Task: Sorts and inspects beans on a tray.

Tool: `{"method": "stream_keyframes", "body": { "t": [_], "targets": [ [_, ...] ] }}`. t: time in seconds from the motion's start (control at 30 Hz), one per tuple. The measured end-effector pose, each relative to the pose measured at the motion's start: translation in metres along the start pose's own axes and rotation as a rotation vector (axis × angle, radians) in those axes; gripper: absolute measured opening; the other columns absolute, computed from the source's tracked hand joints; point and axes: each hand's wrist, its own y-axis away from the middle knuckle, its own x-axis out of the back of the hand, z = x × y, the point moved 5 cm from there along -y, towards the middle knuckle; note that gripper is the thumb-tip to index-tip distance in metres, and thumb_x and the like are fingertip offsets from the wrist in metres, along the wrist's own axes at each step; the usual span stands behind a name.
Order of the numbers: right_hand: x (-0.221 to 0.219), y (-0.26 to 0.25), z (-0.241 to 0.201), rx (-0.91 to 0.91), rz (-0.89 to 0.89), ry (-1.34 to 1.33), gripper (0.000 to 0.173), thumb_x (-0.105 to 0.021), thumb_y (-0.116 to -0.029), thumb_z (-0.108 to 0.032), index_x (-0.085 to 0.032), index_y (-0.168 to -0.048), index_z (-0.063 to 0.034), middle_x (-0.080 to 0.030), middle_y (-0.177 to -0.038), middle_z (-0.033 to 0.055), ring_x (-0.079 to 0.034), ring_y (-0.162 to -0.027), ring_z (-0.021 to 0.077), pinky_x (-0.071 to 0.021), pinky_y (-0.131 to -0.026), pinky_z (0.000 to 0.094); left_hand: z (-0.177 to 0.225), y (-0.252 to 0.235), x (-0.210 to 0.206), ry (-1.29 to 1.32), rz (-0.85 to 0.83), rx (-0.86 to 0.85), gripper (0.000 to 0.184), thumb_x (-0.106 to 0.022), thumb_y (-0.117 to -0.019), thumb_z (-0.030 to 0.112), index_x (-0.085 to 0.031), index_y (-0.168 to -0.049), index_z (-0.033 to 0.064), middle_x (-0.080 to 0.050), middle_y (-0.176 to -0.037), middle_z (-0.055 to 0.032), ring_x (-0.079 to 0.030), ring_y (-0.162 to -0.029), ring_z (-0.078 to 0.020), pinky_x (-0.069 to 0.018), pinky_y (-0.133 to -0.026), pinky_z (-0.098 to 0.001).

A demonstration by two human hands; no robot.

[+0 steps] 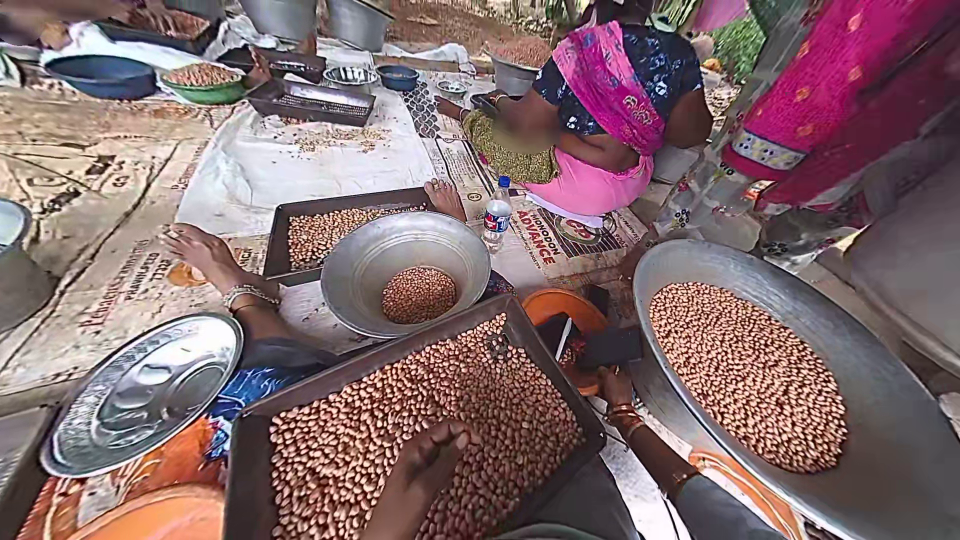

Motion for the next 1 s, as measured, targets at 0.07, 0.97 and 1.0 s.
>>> {"method": "stream_keyframes", "body": {
  "t": [0.07, 0.97, 1.0],
  "targets": [
    [0.014, 0.009, 0.010, -0.055, -0.009, -0.001, 0.062, -0.062, -0.1005, -0.011, -0.035, -0.155, 0.0000, -0.060, -0.124, 0.0316, -0.065, -0.099, 0.0390, -0.0539, -0.084, 0.0563, -0.001, 0.000, -0.002, -0.019, -0.010, -0.010, 0.023, -0.052, -0.0991, 0.010, -0.075, -0.101, 0.0149, -0.058, -0.067, 0.0134, -0.040, -0.050, 0.0057, -0.0319, -0.045, -0.0126],
    [-0.018, 0.133, -0.127, 0.247, -0.355, -0.449, 0.020, -0.048, -0.0923, 0.012, -0.060, -0.100, -0.0016, -0.053, -0.073, -0.0009, -0.050, -0.057, 0.0060, -0.0451, -0.054, 0.0199, 0.005, 0.001, -0.005, -0.133, -0.049, -0.023, 0.023, -0.051, -0.0994, 0.007, -0.073, -0.105, 0.0114, -0.064, -0.077, 0.0135, -0.043, -0.053, 0.0066, -0.0352, -0.049, -0.0130],
    [-0.020, 0.134, -0.126, 0.246, -0.366, -0.436, 0.020, -0.048, -0.0923, 0.013, -0.061, -0.098, -0.0013, -0.054, -0.073, -0.0011, -0.051, -0.058, 0.0058, -0.0452, -0.055, 0.0196, 0.005, 0.001, -0.005, -0.140, -0.047, -0.025, 0.023, -0.051, -0.0993, 0.007, -0.073, -0.106, 0.0113, -0.064, -0.077, 0.0136, -0.043, -0.053, 0.0067, -0.0349, -0.048, -0.0130]
  ]
}}
